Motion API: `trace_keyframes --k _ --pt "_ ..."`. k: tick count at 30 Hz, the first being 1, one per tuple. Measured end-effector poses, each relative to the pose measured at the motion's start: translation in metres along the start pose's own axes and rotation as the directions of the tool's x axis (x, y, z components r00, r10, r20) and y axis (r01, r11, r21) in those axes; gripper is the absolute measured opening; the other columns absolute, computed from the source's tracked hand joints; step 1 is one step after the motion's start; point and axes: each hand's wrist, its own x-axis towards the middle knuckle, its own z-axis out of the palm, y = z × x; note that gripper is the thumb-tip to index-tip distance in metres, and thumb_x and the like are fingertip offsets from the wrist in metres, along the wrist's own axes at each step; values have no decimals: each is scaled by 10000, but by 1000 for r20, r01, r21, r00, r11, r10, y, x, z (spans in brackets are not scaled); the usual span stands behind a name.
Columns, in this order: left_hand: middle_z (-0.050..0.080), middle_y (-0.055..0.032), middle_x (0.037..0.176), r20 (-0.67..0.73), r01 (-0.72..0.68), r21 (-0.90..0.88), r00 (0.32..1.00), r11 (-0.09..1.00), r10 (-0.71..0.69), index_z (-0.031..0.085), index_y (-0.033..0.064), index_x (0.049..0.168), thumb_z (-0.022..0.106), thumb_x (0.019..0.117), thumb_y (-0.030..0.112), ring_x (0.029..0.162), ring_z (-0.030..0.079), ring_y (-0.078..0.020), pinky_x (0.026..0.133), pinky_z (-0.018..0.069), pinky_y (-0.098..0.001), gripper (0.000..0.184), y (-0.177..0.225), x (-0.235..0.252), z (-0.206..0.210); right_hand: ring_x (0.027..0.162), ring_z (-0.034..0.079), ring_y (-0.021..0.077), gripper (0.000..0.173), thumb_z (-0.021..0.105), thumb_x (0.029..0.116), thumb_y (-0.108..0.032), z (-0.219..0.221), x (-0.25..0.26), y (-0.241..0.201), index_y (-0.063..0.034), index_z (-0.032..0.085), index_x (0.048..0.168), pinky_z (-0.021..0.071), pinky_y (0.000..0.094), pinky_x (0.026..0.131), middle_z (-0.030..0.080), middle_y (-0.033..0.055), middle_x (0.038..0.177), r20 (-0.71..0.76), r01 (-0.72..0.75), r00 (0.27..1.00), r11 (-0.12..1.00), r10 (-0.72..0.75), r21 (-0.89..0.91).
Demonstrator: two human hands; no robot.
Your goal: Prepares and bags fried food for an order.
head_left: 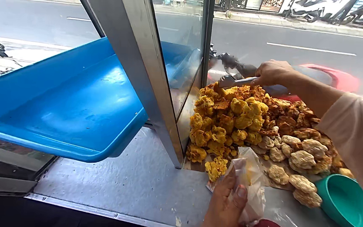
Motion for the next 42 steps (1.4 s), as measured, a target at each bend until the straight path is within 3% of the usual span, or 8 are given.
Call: trace_keyframes --k 9,13,17,22,26,31,36,42 --pt "677 50 1096 -160 123 -20 979 992 -125 648 47 1039 392 1091 456 999 639 21 912 545 -221 485 10 2 -3 795 620 481 390 661 992 -379 -23 -104 61 -23 675 833 411 708 644 624 238 765 -286 214 942 970 -174 115" --pt "683 81 918 -197 161 -15 967 987 -161 641 69 1033 331 1112 393 916 665 -21 913 559 -268 455 12 -4 -5 572 529 129 427 569 961 -556 11 -173 121 -151 624 839 417 410 509 544 -2 649 -408 503 815 852 -412 145" --pt "666 85 896 -223 149 -18 963 989 -150 599 48 1111 319 1116 351 873 662 -24 889 562 -253 413 13 -4 -1 609 586 199 112 682 969 -94 34 -272 90 12 687 933 472 412 587 640 107 716 -267 233 952 925 -153 300" --pt "665 117 892 -219 116 41 970 992 -105 646 181 965 388 1096 442 896 653 -10 890 553 -240 389 13 -8 7 549 576 100 341 594 902 -550 93 -279 89 -240 681 790 465 406 456 577 -94 631 -207 412 907 875 -367 253" --pt "671 131 862 -237 77 48 969 996 -63 662 238 966 417 1054 551 873 653 -6 868 552 -229 407 11 -16 1 519 535 -4 384 597 921 -603 106 -279 82 -248 697 814 450 265 452 561 -135 598 -106 376 924 828 -367 415" --pt "667 136 873 -226 13 -5 974 1000 -13 682 273 989 432 1040 564 890 639 5 884 530 -217 387 4 -23 -1 542 484 78 335 839 842 -353 166 -253 11 -74 658 883 443 302 531 526 -19 623 12 30 997 491 -82 871" --pt "683 128 893 -232 13 -10 973 1000 -15 683 269 912 446 1050 539 939 647 -6 925 527 -237 385 6 -24 4 487 413 -6 215 759 885 -179 193 -232 -38 -102 610 749 371 207 495 481 -85 574 36 -5 994 280 -105 960" --pt "657 156 1293 -119 -136 -48 984 990 129 585 250 1421 440 1051 533 1141 614 27 979 525 -223 489 43 -9 6 425 389 -77 191 690 861 -159 125 -264 16 -269 599 734 333 118 404 500 -171 540 -254 251 967 108 13 962"
